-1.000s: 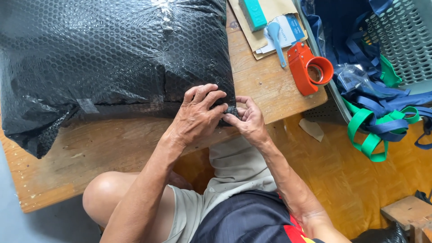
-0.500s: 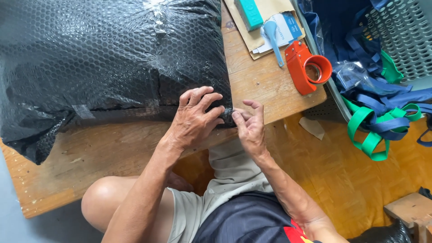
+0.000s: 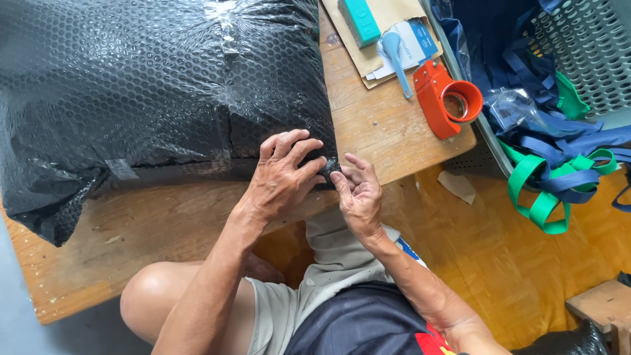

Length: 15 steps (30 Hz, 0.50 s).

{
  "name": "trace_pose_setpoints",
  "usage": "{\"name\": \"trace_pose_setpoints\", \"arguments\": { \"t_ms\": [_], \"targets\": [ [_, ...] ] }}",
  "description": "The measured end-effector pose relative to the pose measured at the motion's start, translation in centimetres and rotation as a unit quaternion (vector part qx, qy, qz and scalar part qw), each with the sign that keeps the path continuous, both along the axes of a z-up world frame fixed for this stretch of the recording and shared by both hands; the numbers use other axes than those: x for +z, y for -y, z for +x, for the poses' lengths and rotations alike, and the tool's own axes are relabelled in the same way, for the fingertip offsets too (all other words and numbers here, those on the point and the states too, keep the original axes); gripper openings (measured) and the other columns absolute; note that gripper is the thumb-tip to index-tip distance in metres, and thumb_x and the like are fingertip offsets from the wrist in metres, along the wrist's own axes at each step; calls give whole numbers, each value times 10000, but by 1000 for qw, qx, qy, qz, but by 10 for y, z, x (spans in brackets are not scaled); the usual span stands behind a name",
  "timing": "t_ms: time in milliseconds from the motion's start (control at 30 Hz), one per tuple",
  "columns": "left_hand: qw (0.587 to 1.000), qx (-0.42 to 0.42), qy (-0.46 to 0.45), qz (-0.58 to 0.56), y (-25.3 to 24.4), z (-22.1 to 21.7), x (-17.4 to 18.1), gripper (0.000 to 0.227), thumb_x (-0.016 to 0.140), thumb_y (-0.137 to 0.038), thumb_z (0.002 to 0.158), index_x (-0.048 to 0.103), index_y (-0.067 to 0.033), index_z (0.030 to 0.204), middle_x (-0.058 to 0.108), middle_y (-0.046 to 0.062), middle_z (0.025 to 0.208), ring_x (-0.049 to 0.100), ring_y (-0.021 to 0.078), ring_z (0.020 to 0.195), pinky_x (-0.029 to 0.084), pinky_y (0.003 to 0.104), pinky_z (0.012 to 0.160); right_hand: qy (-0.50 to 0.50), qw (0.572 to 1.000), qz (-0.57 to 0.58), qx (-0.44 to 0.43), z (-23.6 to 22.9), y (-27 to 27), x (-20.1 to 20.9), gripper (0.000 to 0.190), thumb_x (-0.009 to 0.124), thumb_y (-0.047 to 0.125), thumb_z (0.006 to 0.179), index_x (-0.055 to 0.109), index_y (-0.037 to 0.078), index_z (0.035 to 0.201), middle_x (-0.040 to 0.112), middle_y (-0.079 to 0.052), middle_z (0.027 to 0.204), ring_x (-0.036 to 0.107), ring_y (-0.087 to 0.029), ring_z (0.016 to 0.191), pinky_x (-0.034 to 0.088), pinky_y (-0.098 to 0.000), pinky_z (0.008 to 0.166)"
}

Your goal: Sealing a large black bubble wrap bag using a tape dispenser and smoothing the tape by hand.

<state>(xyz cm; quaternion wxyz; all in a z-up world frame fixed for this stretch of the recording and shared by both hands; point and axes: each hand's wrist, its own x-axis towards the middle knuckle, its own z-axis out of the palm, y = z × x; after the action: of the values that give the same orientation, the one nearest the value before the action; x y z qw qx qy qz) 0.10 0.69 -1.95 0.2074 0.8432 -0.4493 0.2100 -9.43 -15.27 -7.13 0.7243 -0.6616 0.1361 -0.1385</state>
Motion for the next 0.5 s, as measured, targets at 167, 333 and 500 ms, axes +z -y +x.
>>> {"name": "trace_pose_setpoints", "arguments": {
  "t_ms": [167,333,500],
  "targets": [
    [1000,-6,18,8,-1,1,-4,309,775,-390,852,712,-185,1075,651,38,1242,535,276,1319,351,464,1095,-9,999,-43,17,4,5,-13,299,698,107,976,659,-38,1235,770,-205,1007,756,-181,873,650,-299,745],
    [1000,-15,14,-6,0,0,5,263,736,-380,906,705,-167,1057,656,40,1237,542,272,1319,358,458,1092,51,998,-26,14,4,0,-15,426,700,64,963,564,-16,1359,744,-235,1085,763,-245,922,655,-349,796],
    [1000,-12,12,-6,0,1,5,208,670,-378,967,696,-175,1006,661,34,1217,549,263,1304,354,450,1081,52,998,0,19,7,0,-17,356,711,31,950,642,-23,1295,748,-203,1068,749,-211,923,657,-321,799]
  ]
}}
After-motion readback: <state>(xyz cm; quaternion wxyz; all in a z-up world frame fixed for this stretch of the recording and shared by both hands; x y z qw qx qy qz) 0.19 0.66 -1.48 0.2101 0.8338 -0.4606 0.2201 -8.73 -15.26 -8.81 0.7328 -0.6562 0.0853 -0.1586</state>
